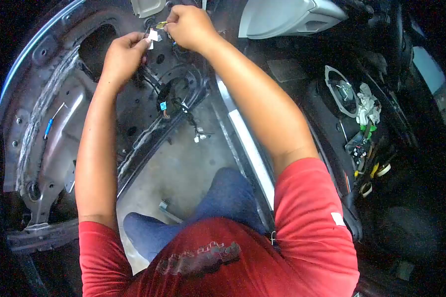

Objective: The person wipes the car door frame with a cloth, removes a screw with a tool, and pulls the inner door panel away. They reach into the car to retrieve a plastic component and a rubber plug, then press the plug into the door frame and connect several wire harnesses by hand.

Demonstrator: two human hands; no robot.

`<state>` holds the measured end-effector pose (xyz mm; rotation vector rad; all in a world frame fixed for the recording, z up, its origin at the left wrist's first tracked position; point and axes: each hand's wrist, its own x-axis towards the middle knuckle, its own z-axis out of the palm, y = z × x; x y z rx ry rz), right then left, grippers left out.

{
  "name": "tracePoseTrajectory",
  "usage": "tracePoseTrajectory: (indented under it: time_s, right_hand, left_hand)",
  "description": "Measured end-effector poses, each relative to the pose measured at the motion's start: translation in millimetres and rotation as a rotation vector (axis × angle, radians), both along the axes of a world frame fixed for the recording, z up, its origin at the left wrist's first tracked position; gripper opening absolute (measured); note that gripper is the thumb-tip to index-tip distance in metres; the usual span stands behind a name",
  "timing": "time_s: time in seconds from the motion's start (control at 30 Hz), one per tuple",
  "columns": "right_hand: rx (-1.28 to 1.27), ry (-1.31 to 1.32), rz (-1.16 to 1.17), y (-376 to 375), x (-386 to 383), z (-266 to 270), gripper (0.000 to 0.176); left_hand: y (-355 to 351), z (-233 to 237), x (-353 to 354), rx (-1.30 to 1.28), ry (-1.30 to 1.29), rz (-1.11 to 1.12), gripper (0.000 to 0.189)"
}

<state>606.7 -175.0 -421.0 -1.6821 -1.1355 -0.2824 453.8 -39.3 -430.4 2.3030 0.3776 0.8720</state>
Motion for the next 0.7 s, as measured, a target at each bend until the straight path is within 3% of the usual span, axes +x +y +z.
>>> tracePoseTrajectory:
  time_s: [0.13,0.2,0.23,0.33,0.43,0.5,0.53,0.57,0.63,0.7]
  right_hand:
    - [0.096,0.070,0.086,10.4,10.1,-15.4,0.006]
    - [0.018,0.348,0.270,10.3,14.3,-9.7,0.002]
    - [0.016,0.351,0.271,10.2,14.2,-9.3,0.002]
    - [0.140,0.642,0.516,10.6,23.7,-12.4,0.003]
    - [0.058,0.625,0.442,11.5,24.6,-6.7,0.004]
    - [0.047,0.484,0.379,25.4,33.9,-22.9,0.029]
    - [0.030,0.412,0.386,18.9,37.2,-30.0,0.031]
    - [0.144,0.483,0.425,11.6,26.9,-37.2,0.026]
    - [0.200,0.335,0.288,19.5,30.4,-60.6,0.023]
    - [0.232,0.349,0.234,20.8,24.3,-61.1,0.016]
  left_hand:
    - [0.3,-0.7,-0.9,0.002,0.013,0.016,0.030]
    - [0.8,-2.2,1.1,0.012,0.004,0.016,0.030]
    - [1.2,-2.2,1.2,-0.002,0.003,0.015,0.030]
    - [-0.4,-0.3,1.0,-0.019,0.005,0.009,0.030]
    - [-3.2,0.4,0.4,-0.005,0.012,0.019,0.031]
    - [-4.7,3.5,0.2,0.025,0.013,0.020,0.031]
    - [-4.6,5.6,-2.0,0.033,0.034,0.032,0.031]
    - [-3.7,7.4,-3.9,0.040,0.052,0.045,0.031]
    - [-3.3,10.2,-5.8,0.049,0.025,0.039,0.031]
    - [-5.6,11.4,-5.9,0.068,0.050,0.051,0.031]
